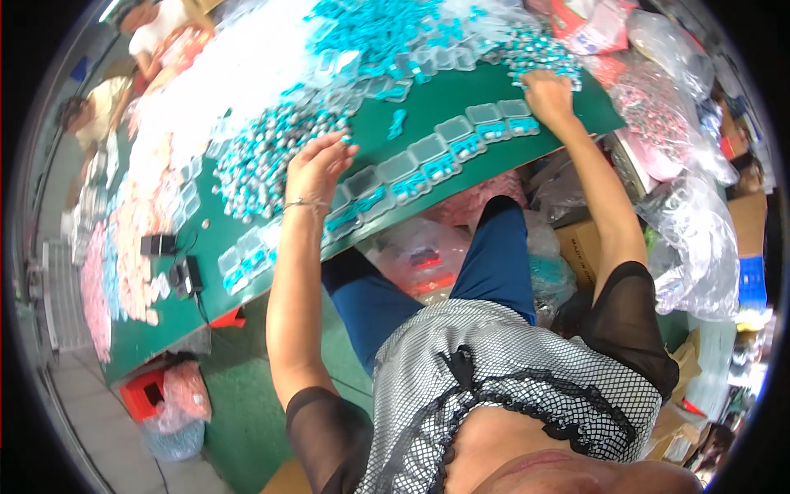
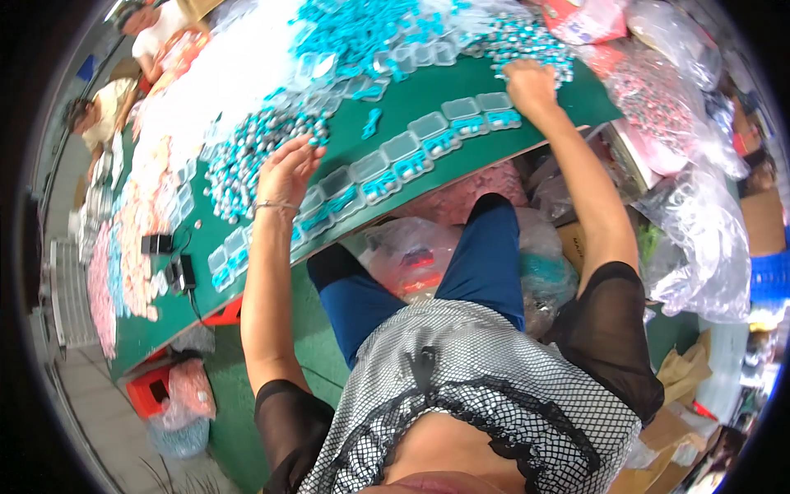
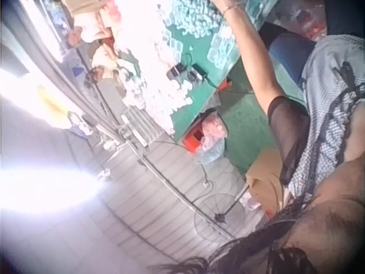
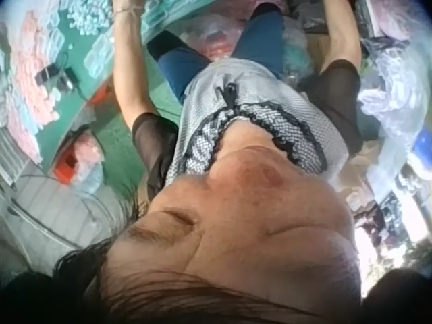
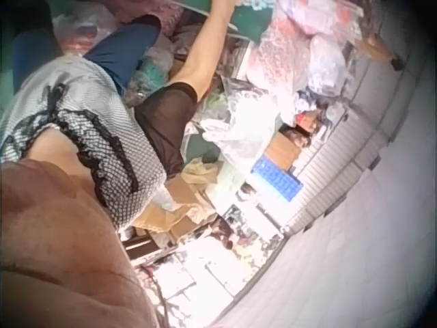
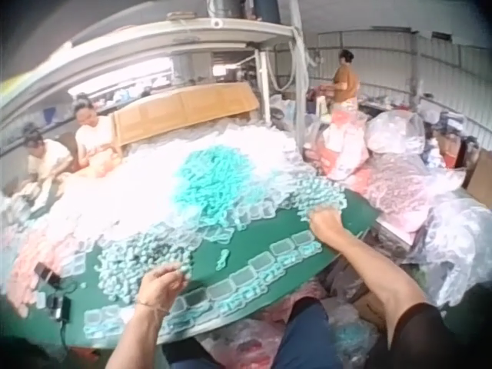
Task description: Sorting and placing small turquoise items into individual clear plastic containers on a production line.
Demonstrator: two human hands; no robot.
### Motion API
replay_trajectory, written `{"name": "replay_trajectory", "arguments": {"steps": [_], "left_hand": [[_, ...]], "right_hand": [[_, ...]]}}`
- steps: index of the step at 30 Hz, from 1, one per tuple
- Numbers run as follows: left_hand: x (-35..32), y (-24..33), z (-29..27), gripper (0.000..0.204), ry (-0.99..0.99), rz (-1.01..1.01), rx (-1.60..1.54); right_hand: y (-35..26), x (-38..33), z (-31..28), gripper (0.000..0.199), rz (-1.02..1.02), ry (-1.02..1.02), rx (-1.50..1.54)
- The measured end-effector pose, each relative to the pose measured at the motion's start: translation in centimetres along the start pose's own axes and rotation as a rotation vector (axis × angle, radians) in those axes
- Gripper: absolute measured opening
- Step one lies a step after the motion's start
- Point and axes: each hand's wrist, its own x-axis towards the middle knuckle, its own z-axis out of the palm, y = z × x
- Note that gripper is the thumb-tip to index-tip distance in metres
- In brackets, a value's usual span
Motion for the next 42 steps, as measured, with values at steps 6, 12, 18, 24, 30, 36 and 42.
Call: {"name": "replay_trajectory", "arguments": {"steps": [6,12,18,24,30,36,42], "left_hand": [[-2.4,-0.4,0.3,0.019,-0.039,0.113,0.335],[-5.7,-2.7,-0.1,0.012,0.033,0.329,0.680],[-7.2,-3.4,0.0,0.019,0.003,0.681,1.098],[-7.6,-4.5,0.0,0.014,0.039,0.833,1.328],[-7.8,-4.2,-0.2,0.012,0.035,0.744,1.378],[-7.8,-4.0,0.0,0.013,0.043,0.703,1.396],[-7.6,-3.9,-0.1,0.013,0.043,0.710,1.437]], "right_hand": [[1.1,-0.5,-1.7,0.018,0.027,0.141,0.359],[-11.3,-2.4,-8.9,0.012,-0.006,-0.051,1.154],[-21.0,-4.7,-11.3,0.013,-0.360,-0.162,1.219],[-24.1,-5.2,-9.5,0.016,-0.481,-0.001,1.079],[-24.6,-5.3,-9.8,0.016,-0.530,0.029,0.901],[-24.4,-5.4,-10.1,0.015,-0.486,0.016,0.817],[-24.2,-5.2,-10.1,0.011,-0.475,-0.010,0.794]]}}
